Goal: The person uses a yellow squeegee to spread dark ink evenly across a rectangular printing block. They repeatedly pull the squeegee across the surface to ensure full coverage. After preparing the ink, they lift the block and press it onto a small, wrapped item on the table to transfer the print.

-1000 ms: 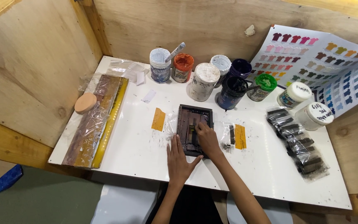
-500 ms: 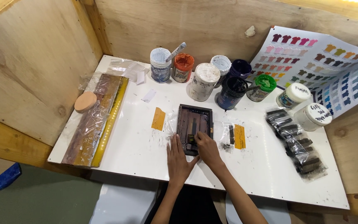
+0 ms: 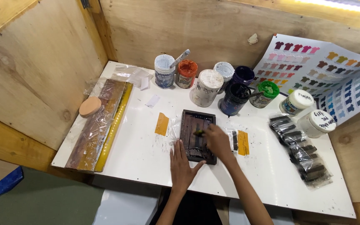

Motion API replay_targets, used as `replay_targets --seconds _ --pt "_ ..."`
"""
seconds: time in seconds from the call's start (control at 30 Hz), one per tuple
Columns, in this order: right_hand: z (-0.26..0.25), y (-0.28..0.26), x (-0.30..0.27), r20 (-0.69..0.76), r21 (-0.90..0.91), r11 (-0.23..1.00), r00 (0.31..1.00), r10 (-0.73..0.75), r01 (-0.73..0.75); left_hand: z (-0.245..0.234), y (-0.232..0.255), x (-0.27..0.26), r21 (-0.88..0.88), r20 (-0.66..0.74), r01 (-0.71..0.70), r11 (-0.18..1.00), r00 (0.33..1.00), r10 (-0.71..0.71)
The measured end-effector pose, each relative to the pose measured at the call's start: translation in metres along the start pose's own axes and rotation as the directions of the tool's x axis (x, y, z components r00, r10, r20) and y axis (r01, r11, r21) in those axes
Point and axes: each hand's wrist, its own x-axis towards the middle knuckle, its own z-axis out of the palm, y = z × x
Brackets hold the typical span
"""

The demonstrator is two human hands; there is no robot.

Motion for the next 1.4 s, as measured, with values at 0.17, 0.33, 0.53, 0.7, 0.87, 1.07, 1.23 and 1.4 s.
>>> replay_targets --seconds 0.17,0.33,0.53,0.7,0.87,1.07,1.23,1.4 --pt "0.014 0.039 0.053 -0.126 0.022 0.998 0.990 0.058 -0.056 0.000 -0.001 0.000 -0.112 0.046 0.025 0.993 0.999 -0.020" --pt "0.035 0.055 0.082 0.042 -0.069 0.992 0.993 0.106 -0.103 0.001 -0.004 -0.002 -0.161 0.062 0.058 0.985 0.997 -0.049" --pt "0.040 0.049 0.081 -0.149 -0.083 0.991 0.984 0.096 -0.109 0.001 -0.005 -0.001 -0.236 0.028 0.058 0.970 0.998 -0.053" --pt "0.026 0.054 0.050 -0.299 0.149 0.985 0.946 0.125 -0.083 -0.003 -0.005 -0.001 -0.245 0.056 0.058 0.968 0.997 -0.045" --pt "0.023 0.066 0.023 -0.309 0.249 0.951 0.916 0.255 -0.181 -0.005 -0.004 -0.001 -0.237 0.075 0.050 0.970 0.997 -0.033" --pt "0.022 0.069 0.016 -0.387 0.270 0.956 0.896 0.219 -0.117 -0.001 -0.006 -0.002 -0.224 0.047 0.038 0.974 0.998 -0.029" --pt "0.017 0.105 -0.016 -0.530 0.403 0.904 0.768 0.360 -0.146 0.002 -0.011 -0.003 -0.305 0.081 0.062 0.950 0.996 -0.039" --pt "-0.002 0.105 -0.042 -0.356 0.636 0.711 0.704 0.614 -0.298 0.005 -0.011 -0.002 -0.304 0.132 0.117 0.946 0.988 -0.080"
